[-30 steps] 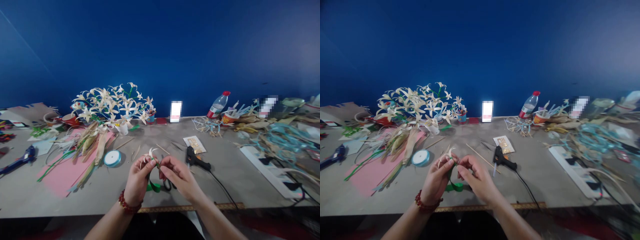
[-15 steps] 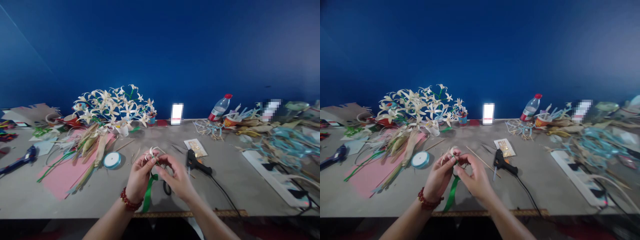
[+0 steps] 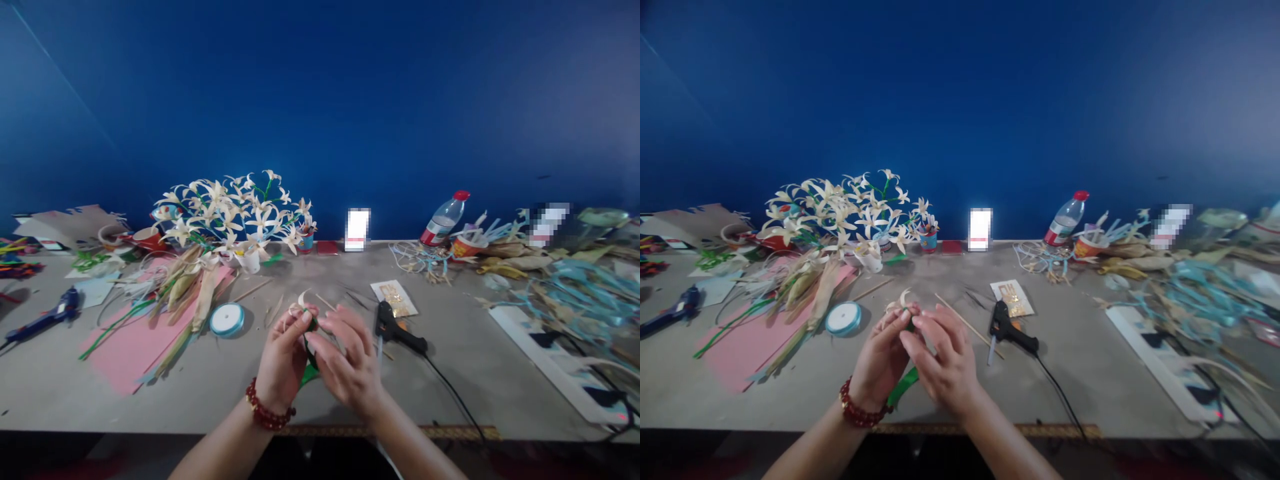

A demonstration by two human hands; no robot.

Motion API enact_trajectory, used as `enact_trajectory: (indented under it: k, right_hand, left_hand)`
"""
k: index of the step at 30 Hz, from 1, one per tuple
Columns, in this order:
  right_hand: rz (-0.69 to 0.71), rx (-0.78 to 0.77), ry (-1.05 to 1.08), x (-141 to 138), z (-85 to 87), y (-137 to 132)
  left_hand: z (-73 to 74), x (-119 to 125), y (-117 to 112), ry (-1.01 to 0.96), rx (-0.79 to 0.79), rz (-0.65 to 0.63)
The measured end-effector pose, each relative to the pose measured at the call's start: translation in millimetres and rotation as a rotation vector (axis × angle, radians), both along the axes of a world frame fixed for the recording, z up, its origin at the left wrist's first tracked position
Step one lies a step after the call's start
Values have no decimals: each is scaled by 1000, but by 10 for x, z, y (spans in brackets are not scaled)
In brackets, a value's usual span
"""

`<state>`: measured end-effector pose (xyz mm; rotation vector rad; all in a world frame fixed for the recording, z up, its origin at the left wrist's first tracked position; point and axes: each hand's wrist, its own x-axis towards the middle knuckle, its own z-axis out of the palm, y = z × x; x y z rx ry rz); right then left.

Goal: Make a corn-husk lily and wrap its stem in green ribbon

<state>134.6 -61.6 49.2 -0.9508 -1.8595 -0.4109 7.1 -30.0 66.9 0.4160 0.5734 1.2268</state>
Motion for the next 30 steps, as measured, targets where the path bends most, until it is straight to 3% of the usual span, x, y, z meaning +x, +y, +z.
enact_trajectory:
  k: [3,8,14,23,30]
  right_hand:
    - [-38,98,-21,2,-45,83]
    - [19,217,-52,58,-81,188]
    - [68,235,-84,86,-14,191]
    - [46,256,-55,90,-32,172]
    - [80,244,-109,132,105,105]
  left_hand:
    - [-3,35,-24,-60,-72,-25]
    - [26,43,-62,-100,-139,-77]
    - [142,39,-95,-57,-226,22]
    - [85,76,-145,-82,-129,-2]
    - [99,47,-137,-36,-134,36]
